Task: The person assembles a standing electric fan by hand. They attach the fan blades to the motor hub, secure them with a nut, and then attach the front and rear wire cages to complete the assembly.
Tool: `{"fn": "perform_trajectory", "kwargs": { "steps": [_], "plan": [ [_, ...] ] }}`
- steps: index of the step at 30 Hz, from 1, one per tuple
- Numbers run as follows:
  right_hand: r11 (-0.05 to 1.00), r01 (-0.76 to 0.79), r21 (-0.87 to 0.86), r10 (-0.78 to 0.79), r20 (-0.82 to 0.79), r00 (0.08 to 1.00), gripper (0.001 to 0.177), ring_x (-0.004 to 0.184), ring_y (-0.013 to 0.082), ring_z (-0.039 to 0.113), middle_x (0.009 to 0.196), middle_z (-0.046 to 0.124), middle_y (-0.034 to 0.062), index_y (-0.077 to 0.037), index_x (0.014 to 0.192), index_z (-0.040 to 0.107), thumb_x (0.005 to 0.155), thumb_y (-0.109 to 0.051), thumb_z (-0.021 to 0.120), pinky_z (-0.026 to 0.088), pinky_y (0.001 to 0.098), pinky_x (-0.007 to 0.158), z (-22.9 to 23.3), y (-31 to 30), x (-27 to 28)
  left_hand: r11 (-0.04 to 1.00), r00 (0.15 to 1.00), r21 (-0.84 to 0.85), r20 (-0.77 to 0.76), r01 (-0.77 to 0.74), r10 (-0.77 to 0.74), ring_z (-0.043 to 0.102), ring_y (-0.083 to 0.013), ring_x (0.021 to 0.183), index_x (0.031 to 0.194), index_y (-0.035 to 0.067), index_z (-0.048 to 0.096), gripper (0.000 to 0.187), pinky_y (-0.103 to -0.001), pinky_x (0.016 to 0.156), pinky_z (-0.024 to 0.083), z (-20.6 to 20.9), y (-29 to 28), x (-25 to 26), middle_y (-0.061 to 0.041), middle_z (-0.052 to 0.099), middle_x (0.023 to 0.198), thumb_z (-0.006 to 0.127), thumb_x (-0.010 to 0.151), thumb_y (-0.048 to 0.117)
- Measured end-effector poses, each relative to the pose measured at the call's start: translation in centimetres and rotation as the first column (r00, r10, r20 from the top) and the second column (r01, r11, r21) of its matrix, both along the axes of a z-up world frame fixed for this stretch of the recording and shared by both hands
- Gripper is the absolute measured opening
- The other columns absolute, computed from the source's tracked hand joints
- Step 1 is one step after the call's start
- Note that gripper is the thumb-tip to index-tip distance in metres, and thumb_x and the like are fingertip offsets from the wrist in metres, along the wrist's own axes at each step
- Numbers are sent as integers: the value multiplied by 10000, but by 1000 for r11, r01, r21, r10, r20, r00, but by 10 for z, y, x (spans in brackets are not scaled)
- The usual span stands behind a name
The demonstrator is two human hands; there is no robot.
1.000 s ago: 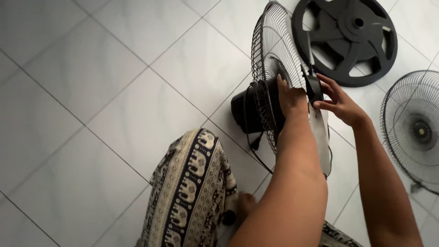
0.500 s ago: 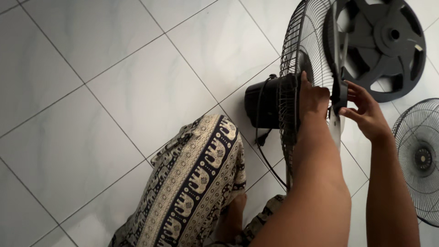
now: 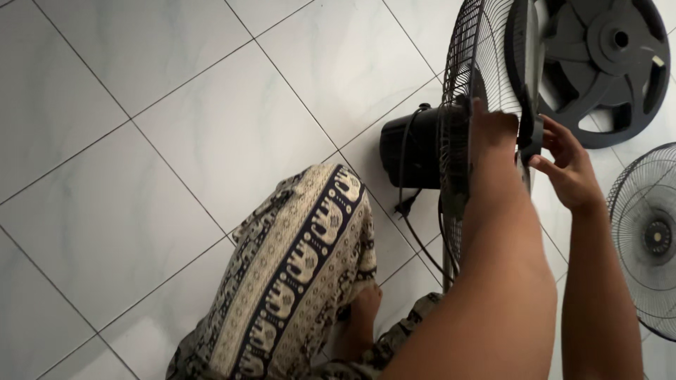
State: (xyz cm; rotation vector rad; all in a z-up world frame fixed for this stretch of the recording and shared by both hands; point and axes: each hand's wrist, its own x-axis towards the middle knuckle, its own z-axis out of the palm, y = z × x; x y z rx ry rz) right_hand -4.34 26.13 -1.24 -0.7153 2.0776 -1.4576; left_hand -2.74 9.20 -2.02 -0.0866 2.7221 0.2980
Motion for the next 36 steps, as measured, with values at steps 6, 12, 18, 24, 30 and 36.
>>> {"fn": "perform_trajectory", "kwargs": {
  "steps": [6,12,18,24,30,36],
  "plan": [
    [999,3,46,-1,-49,999,715,1329,182,525,1471,565,68,-22,1585,440,906,-47,663,443,340,1090,-18,24,-22,1000,999,5,31,12,-12,614,-239,1157,1222,112,668,380,-427,1046,387,43,-1,-1,-99,666,1217,591,940,354],
    [996,67,51,-74,145,987,419,1237,284,594,1325,622,204,137,1344,520,1009,-51,687,511,403,1074,-51,52,-54,986,978,65,134,154,-161,653,-241,1104,1188,89,686,375,-418,1009,450,106,-45,11,-113,685,1172,621,924,346],
    [989,113,98,-120,68,991,756,1404,233,482,1539,500,139,-14,1617,337,925,-64,636,446,380,1093,-7,0,-6,770,729,284,-606,571,-318,719,-195,863,937,61,720,169,-389,894,577,125,-172,54,-78,714,995,561,945,117],
    [989,111,98,-116,47,992,805,1506,256,376,1633,393,160,1,1632,262,920,-115,619,355,412,1175,8,-16,11,529,337,494,-866,690,370,665,-146,1110,1101,136,683,407,-558,1272,247,68,-190,55,14,732,1012,502,807,-80],
    [982,118,150,-124,33,992,843,1496,296,380,1600,410,201,33,1622,256,897,-175,633,330,461,1181,3,-5,4,357,414,639,-738,681,533,611,-149,1048,1216,150,612,518,-544,1337,192,58,-180,65,31,660,921,487,763,-67],
    [987,111,117,-118,59,991,823,1479,295,390,1581,420,196,52,1617,267,899,-134,622,320,461,1192,-2,4,2,273,471,685,-686,675,555,579,-133,891,1291,149,538,564,-507,1285,204,68,-186,74,22,545,802,494,761,-38]
  ]
}}
